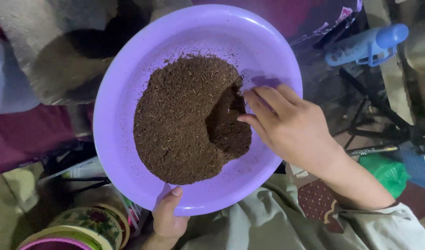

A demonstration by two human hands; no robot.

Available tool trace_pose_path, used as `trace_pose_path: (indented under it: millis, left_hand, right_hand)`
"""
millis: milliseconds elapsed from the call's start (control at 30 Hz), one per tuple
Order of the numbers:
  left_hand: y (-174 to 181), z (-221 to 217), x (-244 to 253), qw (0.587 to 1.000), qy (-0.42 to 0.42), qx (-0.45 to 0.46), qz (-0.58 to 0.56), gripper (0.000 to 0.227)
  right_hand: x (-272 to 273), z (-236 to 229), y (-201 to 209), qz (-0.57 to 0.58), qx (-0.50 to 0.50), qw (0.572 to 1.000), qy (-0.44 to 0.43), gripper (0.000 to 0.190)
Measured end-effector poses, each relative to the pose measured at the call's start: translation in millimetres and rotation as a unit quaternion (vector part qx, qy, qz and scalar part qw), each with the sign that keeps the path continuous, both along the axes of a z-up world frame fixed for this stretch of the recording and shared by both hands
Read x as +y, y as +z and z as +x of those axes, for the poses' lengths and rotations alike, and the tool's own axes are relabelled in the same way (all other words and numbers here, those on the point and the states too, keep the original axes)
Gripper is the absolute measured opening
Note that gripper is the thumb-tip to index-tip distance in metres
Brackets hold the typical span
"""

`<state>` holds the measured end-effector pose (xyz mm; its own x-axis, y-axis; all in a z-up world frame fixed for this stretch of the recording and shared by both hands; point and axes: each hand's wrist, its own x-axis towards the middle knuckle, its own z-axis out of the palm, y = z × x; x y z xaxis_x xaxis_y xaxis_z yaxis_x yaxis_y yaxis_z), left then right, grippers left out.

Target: Mixing a brown powder in a purple bowl using hands and a spoon.

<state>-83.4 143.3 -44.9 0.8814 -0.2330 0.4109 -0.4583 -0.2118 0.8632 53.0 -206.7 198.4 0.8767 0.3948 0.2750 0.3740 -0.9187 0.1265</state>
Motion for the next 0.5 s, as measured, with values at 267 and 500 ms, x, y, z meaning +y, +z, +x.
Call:
trace_pose_path:
  millis: [267, 500]
  left_hand:
    - [17.2, 16.7, -15.2, 0.993, 0.091, -0.077, 0.019, 0.032]
    - [77.8, 56.5, -28.6, 0.961, 0.201, -0.183, 0.039, 0.015]
  right_hand:
    - [31.0, 49.8, -21.0, -0.009, 0.017, 0.998, 0.053, 0.037]
    - [61.5, 76.6, -11.2, -0.065, -0.072, 0.994, 0.056, 0.024]
